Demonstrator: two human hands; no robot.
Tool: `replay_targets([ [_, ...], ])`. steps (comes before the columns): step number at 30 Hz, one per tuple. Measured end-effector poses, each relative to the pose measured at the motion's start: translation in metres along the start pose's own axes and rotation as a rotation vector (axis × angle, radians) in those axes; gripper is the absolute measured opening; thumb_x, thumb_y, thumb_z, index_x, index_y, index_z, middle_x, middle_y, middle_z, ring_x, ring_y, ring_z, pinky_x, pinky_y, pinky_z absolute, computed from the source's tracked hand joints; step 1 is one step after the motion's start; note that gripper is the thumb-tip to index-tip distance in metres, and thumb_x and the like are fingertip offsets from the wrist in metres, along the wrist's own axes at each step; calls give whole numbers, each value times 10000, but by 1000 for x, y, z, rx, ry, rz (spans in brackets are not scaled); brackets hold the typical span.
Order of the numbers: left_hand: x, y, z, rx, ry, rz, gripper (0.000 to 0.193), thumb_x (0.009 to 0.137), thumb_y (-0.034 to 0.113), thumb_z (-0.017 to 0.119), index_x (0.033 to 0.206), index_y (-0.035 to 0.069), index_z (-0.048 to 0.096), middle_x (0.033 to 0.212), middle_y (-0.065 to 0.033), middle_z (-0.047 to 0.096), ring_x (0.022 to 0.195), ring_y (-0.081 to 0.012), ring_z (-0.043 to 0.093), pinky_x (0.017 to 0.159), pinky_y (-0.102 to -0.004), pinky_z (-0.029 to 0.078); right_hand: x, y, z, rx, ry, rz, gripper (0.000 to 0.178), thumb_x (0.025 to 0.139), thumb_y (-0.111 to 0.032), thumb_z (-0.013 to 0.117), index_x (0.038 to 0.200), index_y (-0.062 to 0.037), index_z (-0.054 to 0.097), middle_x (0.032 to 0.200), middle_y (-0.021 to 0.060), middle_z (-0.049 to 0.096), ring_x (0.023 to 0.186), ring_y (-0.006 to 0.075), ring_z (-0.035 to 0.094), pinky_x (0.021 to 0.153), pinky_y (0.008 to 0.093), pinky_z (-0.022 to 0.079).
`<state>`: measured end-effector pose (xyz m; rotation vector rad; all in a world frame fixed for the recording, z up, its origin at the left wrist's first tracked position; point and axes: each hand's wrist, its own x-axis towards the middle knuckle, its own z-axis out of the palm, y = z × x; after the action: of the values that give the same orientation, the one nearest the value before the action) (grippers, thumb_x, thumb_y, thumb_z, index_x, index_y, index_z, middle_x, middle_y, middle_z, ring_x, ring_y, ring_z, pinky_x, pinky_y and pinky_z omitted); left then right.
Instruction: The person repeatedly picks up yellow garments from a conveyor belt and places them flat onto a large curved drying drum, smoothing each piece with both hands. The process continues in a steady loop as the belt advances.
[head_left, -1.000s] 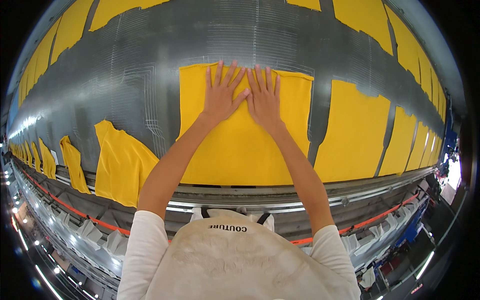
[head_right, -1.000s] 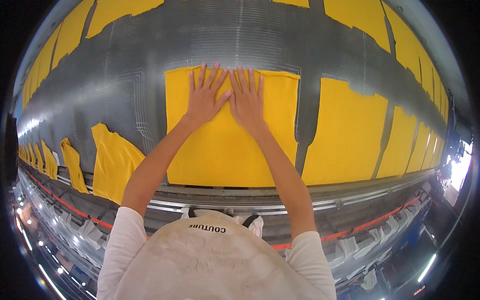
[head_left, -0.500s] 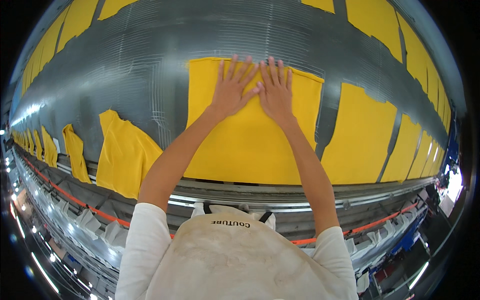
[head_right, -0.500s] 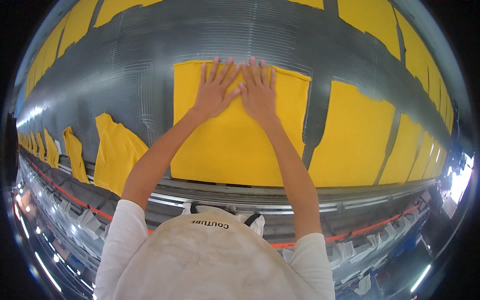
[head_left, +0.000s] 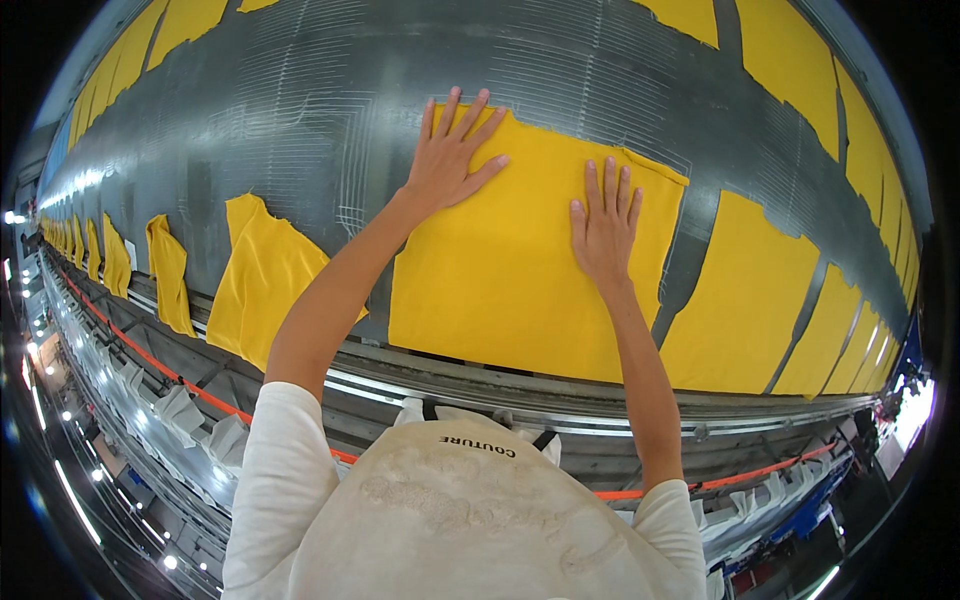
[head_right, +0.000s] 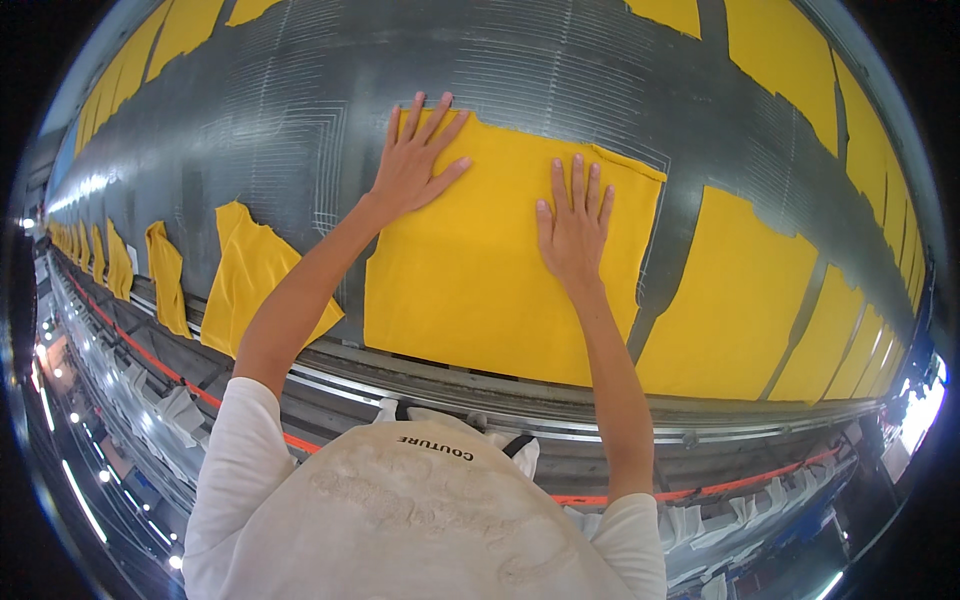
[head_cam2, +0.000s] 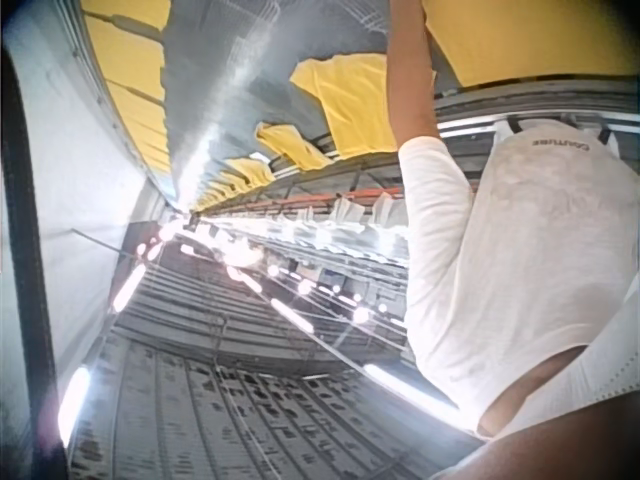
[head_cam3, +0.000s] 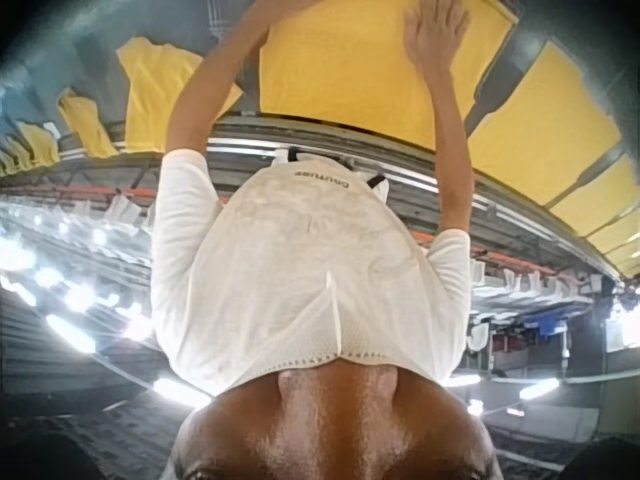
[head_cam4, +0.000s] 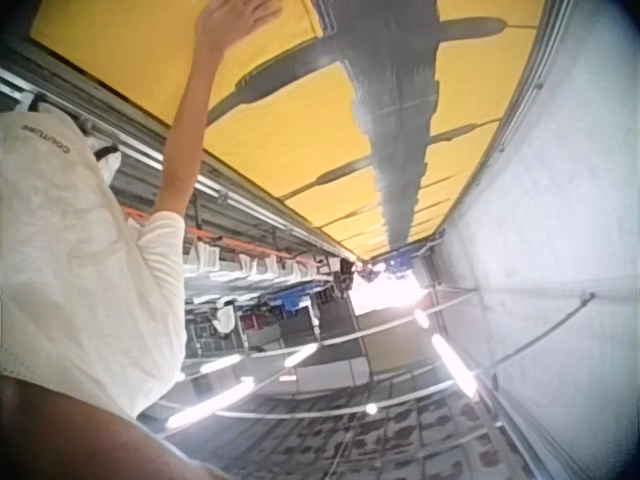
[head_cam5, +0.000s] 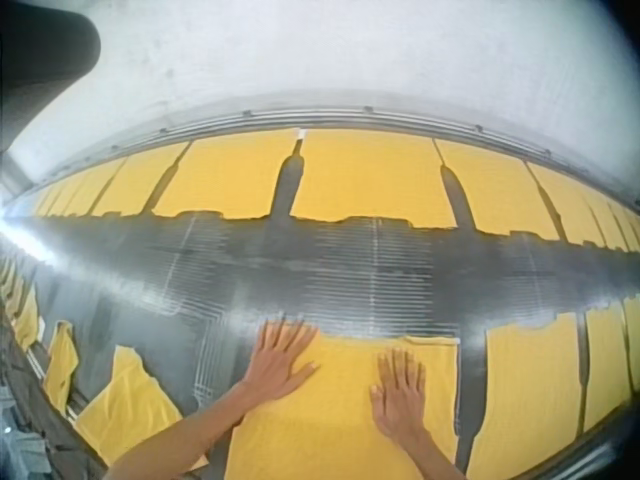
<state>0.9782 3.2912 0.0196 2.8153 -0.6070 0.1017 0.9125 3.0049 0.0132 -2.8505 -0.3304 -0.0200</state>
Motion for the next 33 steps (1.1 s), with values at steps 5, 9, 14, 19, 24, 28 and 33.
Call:
replay_targets([
  [5, 6, 2, 5, 20, 1, -20, 708, 1022, 611, 479, 1623, 253, 377, 1717, -80, 263, 1581, -426, 163, 1257, -647, 77, 0, -1, -1, -2, 63, 76, 623, 1076, -437, 415, 1631, -159, 360, 1719, 150, 237, 1596, 392, 149, 1275, 584, 73],
  [9, 16, 0, 12, 71, 2, -49, 734, 1008, 668, 458, 1623, 276, 374, 1723, -61, 251, 1587, -430, 140, 1243, -677, 59, 5, 2, -1, -31, 86, 126, 655, 1062, -481, 442, 1626, -157, 368, 1718, 157, 236, 1592, 406, 153, 1270, 596, 67],
  [14, 32, -5, 22, 153, 53, -108, 727, 1022, 646, 440, 1634, 263, 356, 1732, -59, 232, 1598, -421, 98, 1238, -683, 9, 9, 32, -10, -1, 40, -7, 682, 1045, -524, 471, 1615, -159, 389, 1700, 133, 292, 1588, 361, 197, 1277, 570, 98],
  [19, 15, 17, 20, 31, 23, -41, 725, 1034, 622, 428, 1640, 234, 346, 1733, -48, 233, 1608, -389, 91, 1247, -664, -16, 7, 64, -27, 12, 13, -113, 689, 1033, -541, 488, 1599, -156, 414, 1672, 66, 370, 1578, 296, 253, 1286, 522, 146],
  [24, 6, 45, 15, -2, -68, 64, 712, 1037, 609, 429, 1636, 232, 355, 1733, -31, 235, 1612, -351, 101, 1267, -623, -15, 34, 80, -32, -42, -7, -183, 693, 1033, -545, 487, 1602, -158, 405, 1674, 43, 369, 1577, 288, 254, 1289, 521, 148],
  [28, 8, 47, 14, -2, -73, 63, 695, 1039, 594, 435, 1629, 232, 371, 1729, -32, 246, 1612, -346, 104, 1272, -616, -9, 50, 95, -32, -36, -21, -262, 689, 1039, -549, 472, 1607, -167, 395, 1674, 29, 371, 1577, 280, 257, 1292, 519, 145],
  [33, 8, 48, 11, -21, -85, 60, 685, 1046, 537, 459, 1638, 209, 354, 1732, -52, 237, 1614, -347, 89, 1274, -601, -16, 50, 96, -29, -17, 1, -261, 677, 1043, -533, 478, 1605, -164, 398, 1674, 15, 370, 1574, 283, 262, 1290, 524, 146],
])
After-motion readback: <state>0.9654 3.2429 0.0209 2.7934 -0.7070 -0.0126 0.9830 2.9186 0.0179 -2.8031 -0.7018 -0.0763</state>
